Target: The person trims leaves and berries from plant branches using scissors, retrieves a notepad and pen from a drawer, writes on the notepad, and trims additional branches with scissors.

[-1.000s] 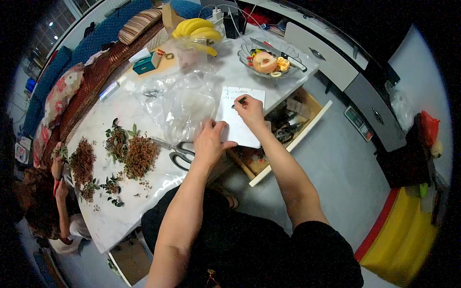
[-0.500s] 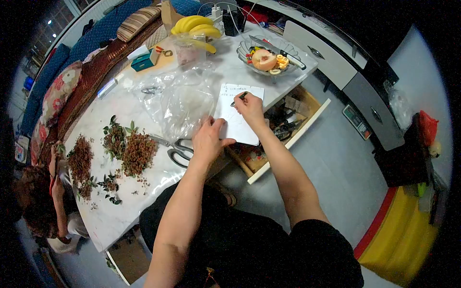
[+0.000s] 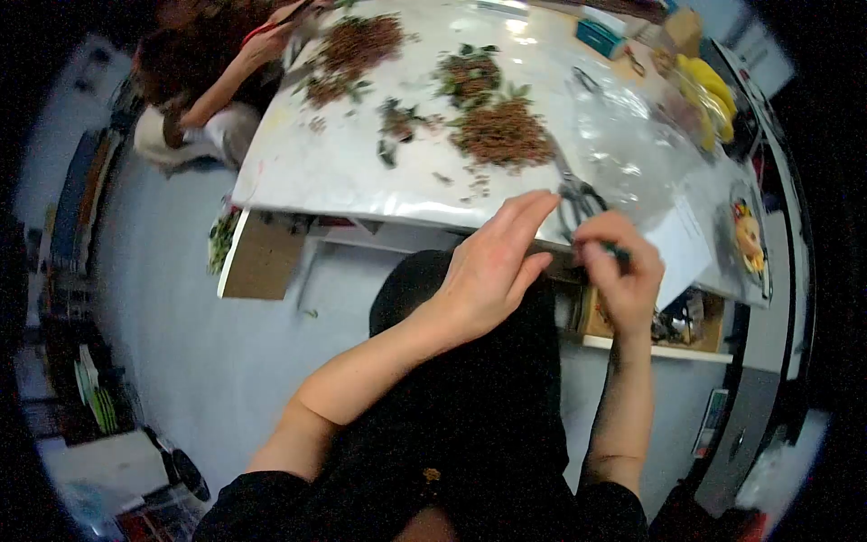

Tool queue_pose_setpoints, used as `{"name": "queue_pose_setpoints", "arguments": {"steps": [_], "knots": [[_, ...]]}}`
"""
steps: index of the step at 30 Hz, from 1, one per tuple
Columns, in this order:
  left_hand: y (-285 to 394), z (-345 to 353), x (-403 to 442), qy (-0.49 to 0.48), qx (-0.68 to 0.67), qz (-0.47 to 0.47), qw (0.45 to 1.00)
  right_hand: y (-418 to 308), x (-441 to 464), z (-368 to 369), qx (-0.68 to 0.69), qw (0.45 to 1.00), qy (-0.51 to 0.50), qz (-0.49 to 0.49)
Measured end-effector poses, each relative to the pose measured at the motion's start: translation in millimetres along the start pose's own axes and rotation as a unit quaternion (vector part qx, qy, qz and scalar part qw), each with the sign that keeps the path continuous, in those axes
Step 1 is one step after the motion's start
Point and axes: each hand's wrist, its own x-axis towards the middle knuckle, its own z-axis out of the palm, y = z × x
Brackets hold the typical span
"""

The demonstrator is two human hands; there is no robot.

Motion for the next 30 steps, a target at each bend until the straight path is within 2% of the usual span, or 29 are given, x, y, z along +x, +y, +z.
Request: {"name": "queue_pose_setpoints", "arguments": {"steps": [2, 4, 5, 6, 8, 10, 12, 14, 16, 17, 19, 20, 22, 26, 28, 29, 30], "knots": [[-9, -23, -27, 0.025, -0.036, -0.048, 0.998, -20, 0, 41, -0.068, 0.99, -0.091, -0.087], [-25, -40, -58, -0.037, -0.037, -0.069, 0.996, -22, -6, 75, -0.062, 0.988, -0.12, -0.068], [-29, -47, -74, 0.022, -0.031, -0.048, 0.998, -17, -11, 88, -0.042, 0.99, -0.125, -0.056], [-37, -54, -90, 0.036, -0.029, -0.053, 0.998, -17, -14, 103, -0.053, 0.988, -0.136, -0.05], [-58, -71, -125, 0.089, -0.039, -0.109, 0.989, -31, -20, 124, -0.014, 0.984, -0.161, 0.078], [-95, -84, -161, 0.187, -0.077, -0.231, 0.952, -31, -25, 136, -0.027, 0.982, -0.172, 0.077], [-152, -101, -197, 0.268, -0.02, -0.305, 0.914, -25, -29, 140, -0.104, 0.982, -0.155, 0.019], [-218, -115, -227, 0.237, 0.049, -0.424, 0.872, -19, -33, 141, -0.14, 0.977, -0.162, 0.005], [-276, -122, -245, 0.211, 0.192, -0.435, 0.854, -13, -34, 142, -0.17, 0.97, -0.176, -0.005], [-295, -126, -246, 0.214, 0.188, -0.433, 0.855, -14, -35, 144, -0.178, 0.969, -0.17, -0.002], [-330, -131, -239, 0.157, 0.297, -0.475, 0.813, -10, -33, 143, -0.189, 0.968, -0.165, -0.001], [-349, -133, -233, 0.156, 0.292, -0.473, 0.817, -10, -31, 143, -0.195, 0.967, -0.161, 0.001], [-385, -136, -221, 0.087, 0.338, -0.49, 0.799, -9, -26, 142, -0.195, 0.967, -0.164, 0.015], [-462, -127, -204, 0.038, 0.356, -0.452, 0.817, -3, -12, 140, -0.214, 0.962, -0.164, 0.039], [-501, -121, -204, 0.054, 0.491, -0.279, 0.823, 2, -4, 138, -0.216, 0.965, -0.142, 0.048], [-534, -115, -207, 0.198, 0.453, -0.176, 0.851, 2, 2, 139, -0.206, 0.968, -0.13, 0.053], [-539, -116, -204, 0.158, 0.476, -0.19, 0.844, 4, 7, 139, -0.211, 0.968, -0.127, 0.054]]}}
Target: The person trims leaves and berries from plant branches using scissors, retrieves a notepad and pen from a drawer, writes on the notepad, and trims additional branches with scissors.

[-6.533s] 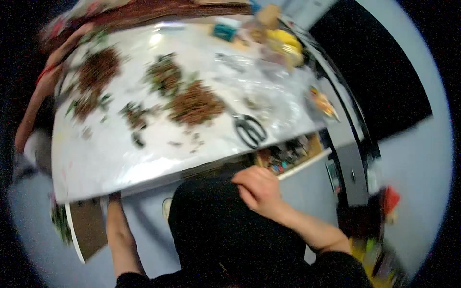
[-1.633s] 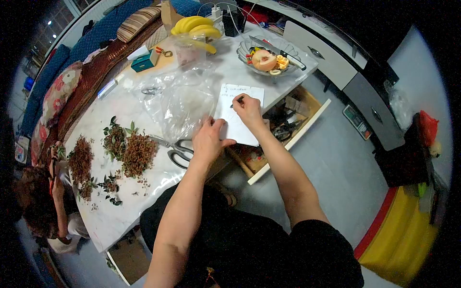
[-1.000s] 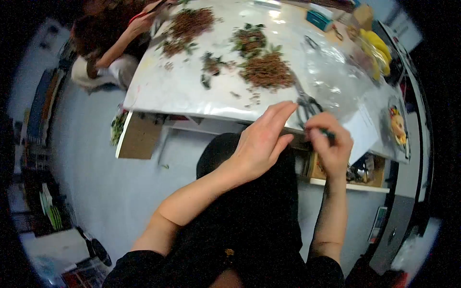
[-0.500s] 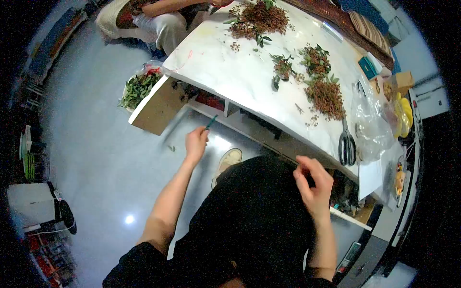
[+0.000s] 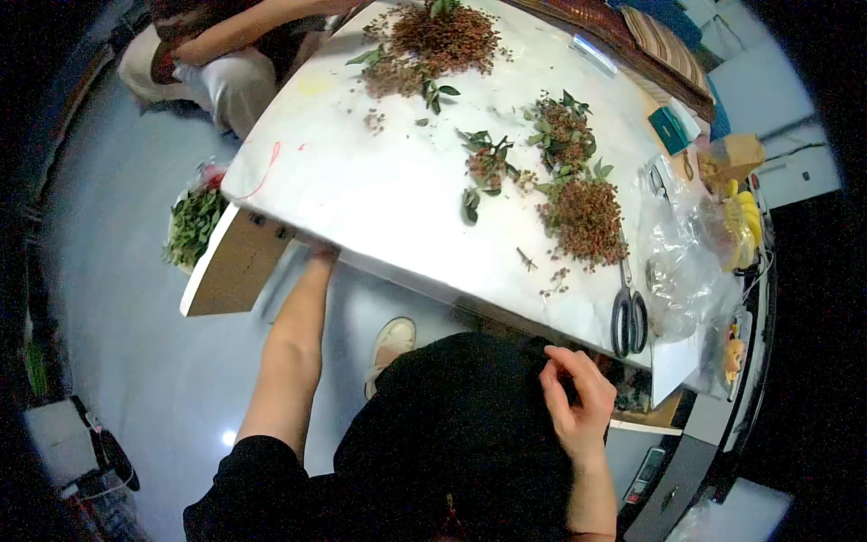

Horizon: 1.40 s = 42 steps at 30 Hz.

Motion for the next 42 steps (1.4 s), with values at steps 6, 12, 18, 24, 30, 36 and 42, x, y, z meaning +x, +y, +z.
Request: {"name": "queue_pose_setpoints", "arguments": {"steps": [6, 12, 18, 24, 30, 36, 42], "knots": [[-10, 8, 24, -0.122, 0.055, -0.005, 0.991, 6, 16, -6, 0.023, 0.999, 0.005, 0.035], [-12, -16, 24, -0.117, 0.066, -0.001, 0.991, 9, 25, -9, 0.024, 0.999, 0.014, 0.031], [13, -140, -9, -0.169, 0.014, -0.183, 0.968, 15, 24, -6, 0.051, 0.998, 0.043, 0.022], [81, -264, -65, -0.06, -0.344, -0.279, 0.895, 13, 25, 3, 0.019, 0.996, 0.044, -0.075], [184, -344, -40, -0.107, -0.514, -0.261, 0.811, 2, 18, 7, -0.091, 0.963, 0.038, -0.251], [307, -398, -2, -0.198, -0.546, -0.025, 0.814, 3, -9, -15, -0.196, 0.931, 0.135, -0.276], [421, -408, 28, -0.343, -0.575, 0.215, 0.711, 79, -46, -95, -0.198, 0.917, 0.328, -0.11]]}}
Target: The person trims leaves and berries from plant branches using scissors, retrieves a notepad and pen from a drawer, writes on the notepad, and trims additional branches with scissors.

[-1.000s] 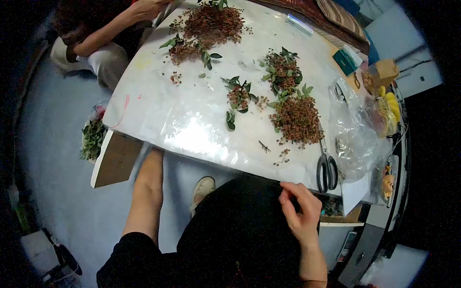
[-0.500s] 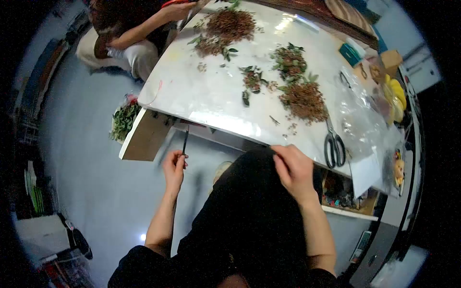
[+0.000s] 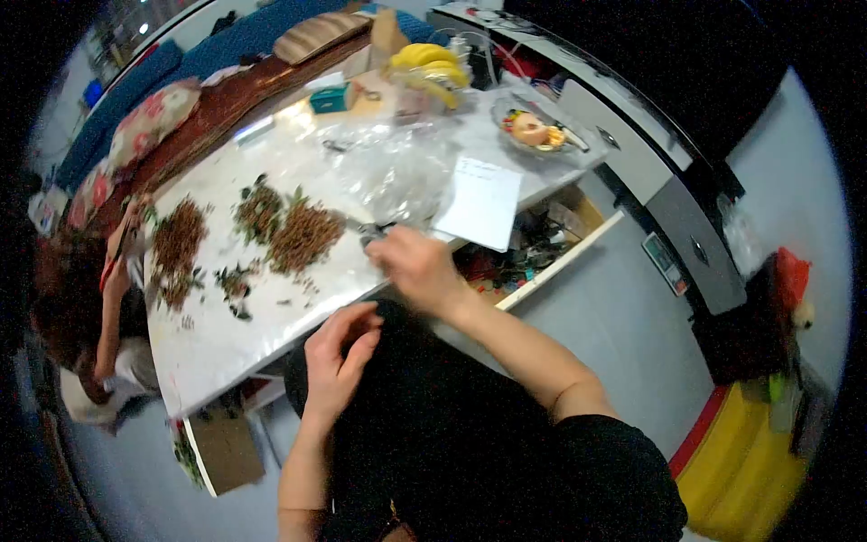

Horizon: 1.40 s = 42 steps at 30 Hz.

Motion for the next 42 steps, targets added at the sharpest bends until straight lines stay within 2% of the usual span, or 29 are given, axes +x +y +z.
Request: {"name": "queue_pose_setpoints", "arguments": {"steps": [2, 4, 6, 9, 12, 13, 16, 22, 24, 28, 31, 36, 40, 42], "knots": [[1, 19, 32, -0.044, 0.091, 0.04, 0.994, 49, -9, -18, 0.127, 0.977, 0.097, 0.141], [-9, 41, 63, -0.097, 0.141, 0.051, 0.984, 107, -28, -31, 0.235, 0.88, 0.162, 0.38], [-21, 66, 86, -0.122, 0.217, 0.147, 0.957, 139, -31, -47, 0.247, 0.854, 0.22, 0.4], [-42, 99, 116, -0.156, 0.294, 0.148, 0.931, 189, -42, -35, 0.218, 0.867, 0.232, 0.383], [-75, 121, 133, -0.125, 0.339, 0.154, 0.92, 200, -38, -23, 0.198, 0.864, 0.22, 0.406], [-83, 123, 135, -0.151, 0.351, 0.126, 0.915, 206, -39, -16, 0.2, 0.87, 0.215, 0.396], [-95, 121, 133, -0.166, 0.376, 0.125, 0.903, 214, -44, -2, 0.197, 0.872, 0.218, 0.392], [-102, 117, 138, -0.18, 0.389, 0.121, 0.895, 217, -48, 6, 0.153, 0.881, 0.247, 0.373], [-100, 116, 138, -0.182, 0.392, 0.123, 0.894, 220, -50, 4, 0.079, 0.903, 0.197, 0.374], [-99, 117, 137, -0.18, 0.389, 0.118, 0.896, 219, -49, 1, 0.135, 0.891, 0.187, 0.391], [-99, 117, 137, -0.18, 0.386, 0.118, 0.897, 219, -48, 3, 0.143, 0.879, 0.226, 0.394], [-101, 117, 138, -0.178, 0.39, 0.119, 0.896, 220, -50, -1, 0.022, 0.9, 0.207, 0.384], [-103, 119, 138, -0.178, 0.398, 0.116, 0.892, 223, -53, -2, 0.089, 0.887, 0.2, 0.407], [-102, 119, 138, -0.181, 0.397, 0.115, 0.892, 227, -54, -1, 0.162, 0.871, 0.259, 0.385]]}}
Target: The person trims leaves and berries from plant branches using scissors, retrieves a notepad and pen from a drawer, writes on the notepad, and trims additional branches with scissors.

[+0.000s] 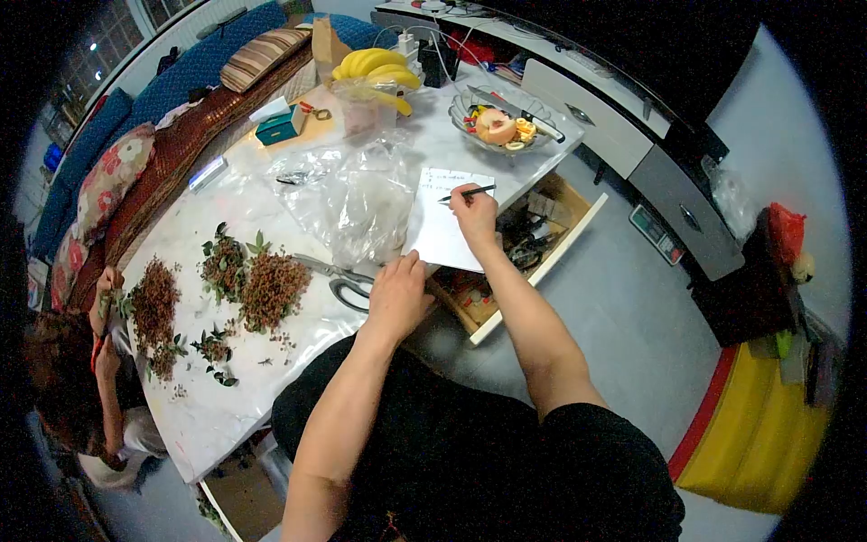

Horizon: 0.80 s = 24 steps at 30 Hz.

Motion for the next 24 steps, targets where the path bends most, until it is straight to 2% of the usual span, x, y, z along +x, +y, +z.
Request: {"name": "queue_pose_setpoints", "arguments": {"steps": [1, 3, 12, 15, 22, 24], "knots": [[0, -1, 0, -0.003, -0.001, 0.0, 1.0, 1, 0, -1, 0.0, 1.0, 0.001, -0.001], [-1, 0, 0, 0.003, -0.002, 0.004, 1.0, 0, -2, 0, -0.09, 0.994, 0.046, -0.049], [0, 1, -1, 0.015, 0.003, 0.005, 1.0, -2, -4, -1, -0.112, 0.992, 0.005, -0.052], [0, 1, -1, 0.013, 0.006, 0.004, 1.0, -4, -6, -1, -0.11, 0.991, 0.029, -0.07], [-2, 4, -1, 0.023, 0.005, 0.008, 1.0, 3, -3, -4, -0.122, 0.991, 0.016, -0.049], [-2, 4, -1, 0.021, 0.004, 0.006, 1.0, 2, 0, -6, -0.153, 0.988, -0.013, -0.005]]}}
